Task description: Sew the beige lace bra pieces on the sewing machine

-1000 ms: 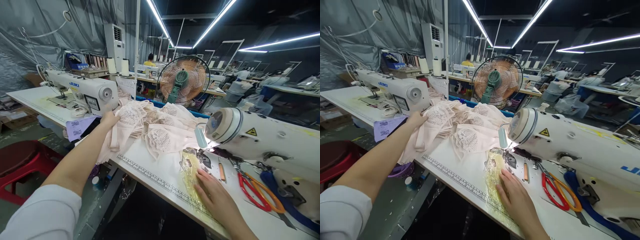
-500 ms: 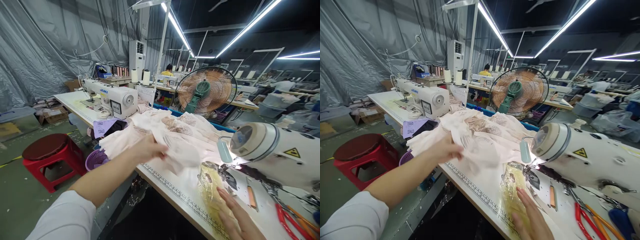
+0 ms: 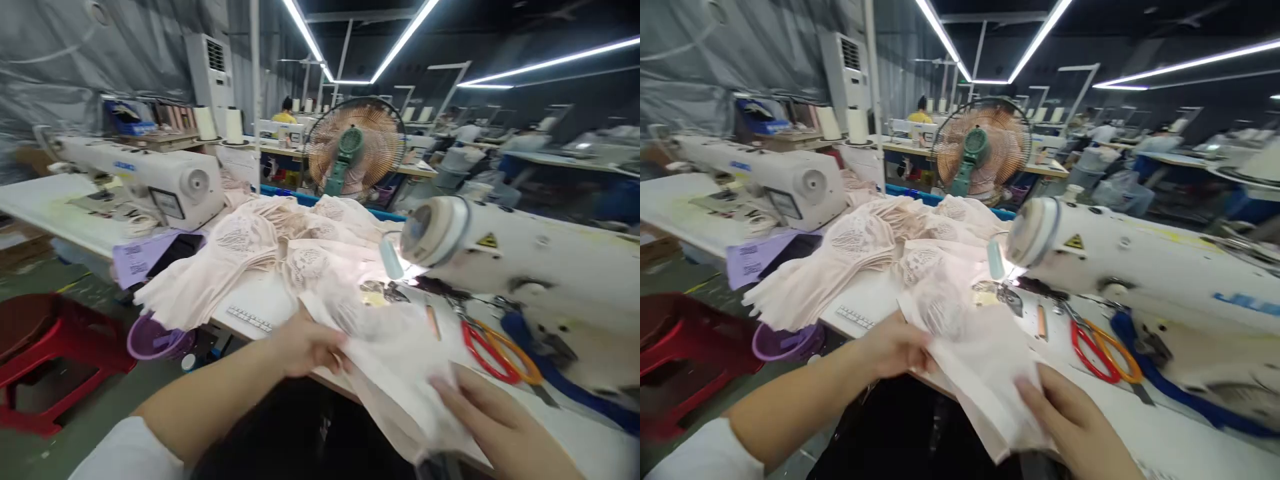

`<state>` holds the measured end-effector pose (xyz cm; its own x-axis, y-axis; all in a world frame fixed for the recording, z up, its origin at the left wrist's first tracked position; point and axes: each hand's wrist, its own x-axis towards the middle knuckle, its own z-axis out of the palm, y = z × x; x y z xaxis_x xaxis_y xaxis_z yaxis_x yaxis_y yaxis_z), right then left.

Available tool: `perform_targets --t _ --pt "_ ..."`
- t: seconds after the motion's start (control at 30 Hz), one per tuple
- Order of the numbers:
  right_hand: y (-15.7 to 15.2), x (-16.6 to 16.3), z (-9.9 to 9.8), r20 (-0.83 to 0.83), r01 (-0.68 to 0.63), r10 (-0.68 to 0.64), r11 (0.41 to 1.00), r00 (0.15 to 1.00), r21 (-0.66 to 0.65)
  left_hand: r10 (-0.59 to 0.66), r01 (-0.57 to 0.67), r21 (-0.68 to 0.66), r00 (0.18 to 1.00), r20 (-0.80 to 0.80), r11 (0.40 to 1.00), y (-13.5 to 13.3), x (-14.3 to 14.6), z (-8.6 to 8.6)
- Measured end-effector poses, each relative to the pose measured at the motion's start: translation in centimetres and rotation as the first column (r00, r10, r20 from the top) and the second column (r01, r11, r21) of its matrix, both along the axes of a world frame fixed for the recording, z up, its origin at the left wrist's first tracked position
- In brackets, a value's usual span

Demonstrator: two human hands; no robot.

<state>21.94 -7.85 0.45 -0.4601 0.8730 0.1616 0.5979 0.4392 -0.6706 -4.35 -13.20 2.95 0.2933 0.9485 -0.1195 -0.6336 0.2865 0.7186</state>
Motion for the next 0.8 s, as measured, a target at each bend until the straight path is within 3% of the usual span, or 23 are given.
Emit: perform_targets --t 0.1,0.17,0.23,0.33,0.37,0.4,0.43,0.5,0.53,0.57,0.67,0.73,0.8 --pt "2.5 -2.1 0.9 0.285 -0.095 0.079 0.994 0.955 0.045 0.196 -0.241 -0.21 0.957 -0.215 0.947 2.1 -2.5 -1.1" --pt "4.1 -3.5 1.1 0.394 -0.08 0.034 0.992 0.918 0.1 0.285 -0.379 -0.252 0.896 -0.341 0.89 2.6 -3.8 -1.5" --pt "5.5 -4.8 0.8 0.427 -0.015 -0.049 0.989 0.903 0.146 0.327 -0.445 -0.231 0.851 -0.412 0.865 2.3 -4.9 -1.7" --pt "6.9 -6.4 0.1 0.463 0.041 -0.144 0.973 0.874 0.226 0.33 -0.451 -0.113 0.781 -0.53 0.885 1.1 -6.7 -1.6" --pt "7.2 -6.9 0.0 0.477 0.04 -0.159 0.967 0.864 0.251 0.338 -0.459 -0.037 0.705 -0.624 0.888 0.7 -7.3 -1.4" --pt "7.5 -7.3 -0.1 0.491 0.029 -0.165 0.962 0.855 0.272 0.363 -0.468 0.07 0.574 -0.734 0.881 0.3 -7.8 -1.1" --pt "7.8 -7.6 -0.2 0.504 0.013 -0.166 0.956 0.848 0.292 0.404 -0.458 0.206 0.39 -0.827 0.865 -0.1 -8.1 -0.7" --pt "8.3 -8.1 -0.1 0.522 -0.035 -0.151 0.944 0.839 0.33 0.54 -0.313 0.51 0.01 -0.841 0.801 -0.6 -7.8 0.3" --pt "8.5 -8.2 -0.1 0.527 -0.062 -0.141 0.935 0.838 0.348 0.608 -0.175 0.613 -0.086 -0.789 0.771 -0.5 -7.0 0.9" --pt "8.6 -8.3 -0.1 0.529 -0.086 -0.131 0.926 0.839 0.367 0.664 -0.02 0.668 -0.098 -0.742 0.744 -0.3 -5.9 1.4" --pt "8.5 -8.3 -0.3 0.533 -0.13 -0.115 0.907 0.838 0.4 0.624 0.369 0.61 0.096 -0.776 0.701 1.9 -1.0 2.0" --pt "8.0 -8.0 -0.7 0.539 -0.138 -0.107 0.908 0.836 0.395 0.564 0.453 0.572 0.17 -0.808 0.684 4.4 1.9 1.3" --pt "7.0 -7.3 -1.0 0.538 -0.155 -0.081 0.912 0.839 0.379 0.554 0.498 0.565 0.187 -0.811 0.658 7.0 3.6 -0.2"
